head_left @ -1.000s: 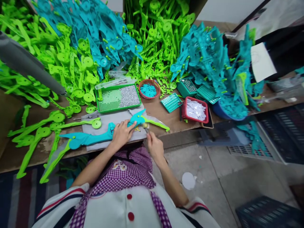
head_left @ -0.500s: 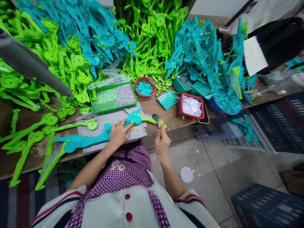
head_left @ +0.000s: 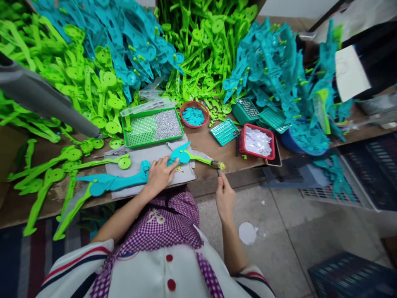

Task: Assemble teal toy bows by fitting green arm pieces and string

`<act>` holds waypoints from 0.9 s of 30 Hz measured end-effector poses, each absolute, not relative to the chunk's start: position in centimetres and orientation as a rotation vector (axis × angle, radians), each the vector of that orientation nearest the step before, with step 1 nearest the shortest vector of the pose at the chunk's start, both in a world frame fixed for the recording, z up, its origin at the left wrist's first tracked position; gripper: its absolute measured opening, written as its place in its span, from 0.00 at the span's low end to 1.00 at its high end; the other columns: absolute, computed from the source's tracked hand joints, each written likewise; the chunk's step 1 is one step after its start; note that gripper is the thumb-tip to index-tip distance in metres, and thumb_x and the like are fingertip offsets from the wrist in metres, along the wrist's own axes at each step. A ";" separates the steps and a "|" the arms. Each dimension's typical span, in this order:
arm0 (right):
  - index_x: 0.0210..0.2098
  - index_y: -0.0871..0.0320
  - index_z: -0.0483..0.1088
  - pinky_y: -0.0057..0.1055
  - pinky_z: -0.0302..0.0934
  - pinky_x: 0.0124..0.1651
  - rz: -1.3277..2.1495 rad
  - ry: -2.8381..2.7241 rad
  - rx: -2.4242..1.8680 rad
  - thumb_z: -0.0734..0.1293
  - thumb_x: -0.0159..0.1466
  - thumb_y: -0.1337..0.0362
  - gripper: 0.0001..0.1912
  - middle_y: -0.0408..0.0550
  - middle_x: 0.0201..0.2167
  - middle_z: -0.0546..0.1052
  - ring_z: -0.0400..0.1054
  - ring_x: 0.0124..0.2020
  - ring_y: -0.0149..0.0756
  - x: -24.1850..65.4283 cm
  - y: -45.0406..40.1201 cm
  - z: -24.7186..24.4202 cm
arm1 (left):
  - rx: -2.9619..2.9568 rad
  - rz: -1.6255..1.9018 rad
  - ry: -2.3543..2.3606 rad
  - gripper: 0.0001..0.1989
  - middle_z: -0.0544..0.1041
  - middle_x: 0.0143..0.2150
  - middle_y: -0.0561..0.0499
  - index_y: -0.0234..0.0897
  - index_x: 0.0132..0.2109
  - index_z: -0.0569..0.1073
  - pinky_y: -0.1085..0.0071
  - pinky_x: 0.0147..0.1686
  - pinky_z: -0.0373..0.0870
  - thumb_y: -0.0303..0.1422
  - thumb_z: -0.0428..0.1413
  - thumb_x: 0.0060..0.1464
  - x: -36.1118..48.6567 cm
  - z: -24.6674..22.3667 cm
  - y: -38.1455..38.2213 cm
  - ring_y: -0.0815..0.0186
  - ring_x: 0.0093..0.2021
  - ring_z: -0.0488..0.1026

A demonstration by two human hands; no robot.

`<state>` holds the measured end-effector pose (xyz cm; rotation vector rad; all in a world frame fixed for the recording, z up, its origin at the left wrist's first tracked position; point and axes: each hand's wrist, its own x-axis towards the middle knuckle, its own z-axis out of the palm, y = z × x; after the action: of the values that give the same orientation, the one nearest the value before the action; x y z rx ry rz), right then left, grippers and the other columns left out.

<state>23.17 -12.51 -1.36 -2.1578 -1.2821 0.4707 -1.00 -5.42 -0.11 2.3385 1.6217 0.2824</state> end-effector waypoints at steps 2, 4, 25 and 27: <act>0.55 0.61 0.72 0.34 0.65 0.44 0.415 -1.217 -2.082 0.54 0.67 0.46 0.32 0.61 0.50 0.78 0.74 0.44 0.43 22.7 -12.1 -0.9 | 2.309 0.268 1.609 0.20 0.72 0.56 0.41 0.48 0.61 0.71 0.58 0.47 0.65 0.34 0.51 0.63 0.8 0.2 -4.7 0.54 0.51 0.71; 0.57 0.63 0.69 0.33 0.65 0.40 0.378 -1.155 -2.025 0.53 0.67 0.45 0.33 0.60 0.45 0.79 0.73 0.39 0.41 21.7 -11.6 -0.1 | 2.282 0.271 1.581 0.21 0.71 0.58 0.41 0.48 0.62 0.70 0.58 0.48 0.66 0.33 0.52 0.63 2.8 0.4 -3.7 0.54 0.52 0.71; 0.62 0.53 0.67 0.24 0.61 0.31 0.661 -2.551 -1.076 0.50 0.72 0.62 0.24 0.48 0.26 0.71 0.64 0.25 0.32 5.6 -10.6 -0.8 | 0.695 0.882 2.413 0.17 0.68 0.21 0.55 0.40 0.30 0.68 0.72 0.28 0.63 0.47 0.46 0.57 -18.8 -3.3 -24.1 0.65 0.24 0.67; 0.62 0.52 0.67 0.25 0.60 0.29 0.629 -2.600 -1.133 0.51 0.71 0.62 0.24 0.48 0.25 0.70 0.63 0.24 0.33 5.4 -10.2 -0.7 | 0.621 0.967 2.365 0.19 0.65 0.18 0.57 0.39 0.28 0.69 0.73 0.25 0.59 0.49 0.47 0.55 -18.7 -3.5 -23.4 0.68 0.22 0.64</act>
<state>5.44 -10.18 -0.66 -1.1327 -2.6000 0.6288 -18.72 -23.42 -3.47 0.6214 2.3646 0.9667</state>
